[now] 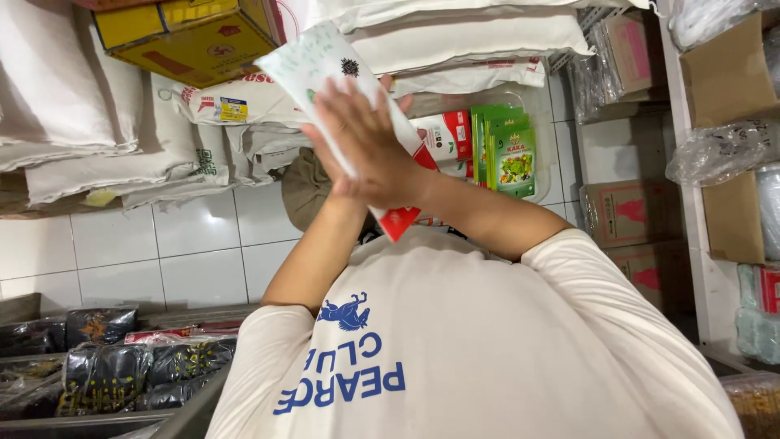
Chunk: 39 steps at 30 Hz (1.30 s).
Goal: The person sorts plastic bags by hand, picking up a bag, turning it over, and placing it on a stack before retrieving more bags and small green packets from a plastic bin.
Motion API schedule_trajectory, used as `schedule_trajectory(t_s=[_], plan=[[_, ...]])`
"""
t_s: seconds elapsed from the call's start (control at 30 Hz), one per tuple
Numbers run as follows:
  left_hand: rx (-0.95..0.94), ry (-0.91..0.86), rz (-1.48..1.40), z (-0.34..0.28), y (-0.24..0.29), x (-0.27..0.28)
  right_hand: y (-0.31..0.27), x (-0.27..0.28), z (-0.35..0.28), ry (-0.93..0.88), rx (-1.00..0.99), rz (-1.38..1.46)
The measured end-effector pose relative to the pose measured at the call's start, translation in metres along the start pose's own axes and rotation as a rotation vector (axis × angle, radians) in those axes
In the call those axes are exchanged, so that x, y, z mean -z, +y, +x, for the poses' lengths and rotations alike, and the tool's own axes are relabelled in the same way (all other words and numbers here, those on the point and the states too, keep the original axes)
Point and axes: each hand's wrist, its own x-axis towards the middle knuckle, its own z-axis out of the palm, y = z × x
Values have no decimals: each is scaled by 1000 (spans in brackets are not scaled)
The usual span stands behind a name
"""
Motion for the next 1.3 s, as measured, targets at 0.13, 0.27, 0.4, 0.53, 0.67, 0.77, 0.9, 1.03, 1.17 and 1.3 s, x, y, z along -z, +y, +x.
schedule_trajectory(t_s=[0.13, 0.27, 0.4, 0.53, 0.67, 0.77, 0.9, 1.03, 1.17, 1.3], plan=[[-8, -132, -192, 1, 13, 3, 16, 22, 14, -275, 105, -320], [-73, -99, -556, -6, 34, 3, 28, 40, 10, -93, -40, -485], [79, -217, -338, -6, 40, -10, -2, 12, -14, -233, 265, -285], [68, -84, -139, -15, 42, -16, 13, 10, -16, -46, -6, -278], [47, -32, -69, -13, 50, -6, 57, 26, -25, 20, -376, 92], [197, -26, -81, -21, 51, -3, 79, 33, -30, -14, -616, 919], [555, -200, -310, -35, 35, -18, 77, 48, -32, 196, -836, 1098], [664, -161, -243, -36, 17, -5, 66, 66, -45, 460, -626, 1093], [862, -272, -306, -35, -10, 37, 64, 102, -81, 789, -548, 891], [991, -486, 270, -39, -33, 46, 63, 147, -118, 1046, -435, 773]])
